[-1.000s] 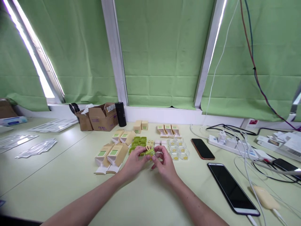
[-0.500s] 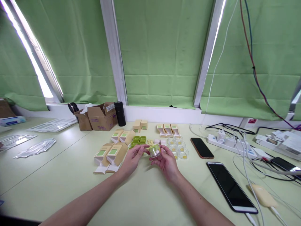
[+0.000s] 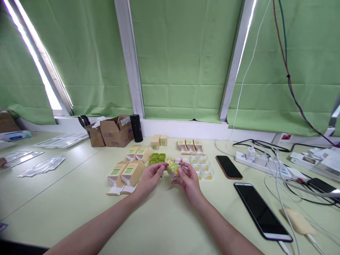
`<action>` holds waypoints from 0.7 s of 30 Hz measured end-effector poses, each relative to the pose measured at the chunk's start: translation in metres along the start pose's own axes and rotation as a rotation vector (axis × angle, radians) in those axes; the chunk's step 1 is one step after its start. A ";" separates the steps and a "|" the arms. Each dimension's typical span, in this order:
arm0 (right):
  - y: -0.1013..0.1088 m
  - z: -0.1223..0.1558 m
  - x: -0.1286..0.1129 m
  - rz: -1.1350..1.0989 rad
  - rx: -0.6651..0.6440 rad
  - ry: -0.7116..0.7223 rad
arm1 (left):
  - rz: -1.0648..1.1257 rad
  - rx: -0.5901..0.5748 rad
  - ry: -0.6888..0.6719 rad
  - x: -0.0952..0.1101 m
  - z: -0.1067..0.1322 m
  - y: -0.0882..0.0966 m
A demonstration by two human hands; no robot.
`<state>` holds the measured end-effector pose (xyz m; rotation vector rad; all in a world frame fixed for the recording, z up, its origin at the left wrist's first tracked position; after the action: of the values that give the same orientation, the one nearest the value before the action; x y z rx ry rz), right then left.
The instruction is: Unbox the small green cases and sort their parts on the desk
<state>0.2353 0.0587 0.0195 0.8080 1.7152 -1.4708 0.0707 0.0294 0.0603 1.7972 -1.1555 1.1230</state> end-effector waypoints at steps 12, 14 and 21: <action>-0.006 0.007 -0.022 0.319 0.063 0.316 | 0.198 0.030 0.116 -0.018 -0.008 0.001; -0.009 0.012 -0.027 0.363 0.058 0.355 | 0.216 0.030 0.110 -0.016 -0.007 0.001; -0.020 0.021 -0.028 0.472 -0.016 0.396 | 0.191 0.048 -0.009 0.006 -0.002 0.006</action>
<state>0.2359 0.0349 0.0521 1.4562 1.6498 -1.0195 0.0657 0.0266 0.0675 1.7579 -1.3385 1.2631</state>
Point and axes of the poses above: each hand's wrist, its own z-axis away from the middle knuckle, its own y-axis out of the back of the hand, x = y × z, the point moved 10 cm from there along -z, towards the middle knuckle, and after that the axes turned 10 degrees about x, right-handed, at the moved point
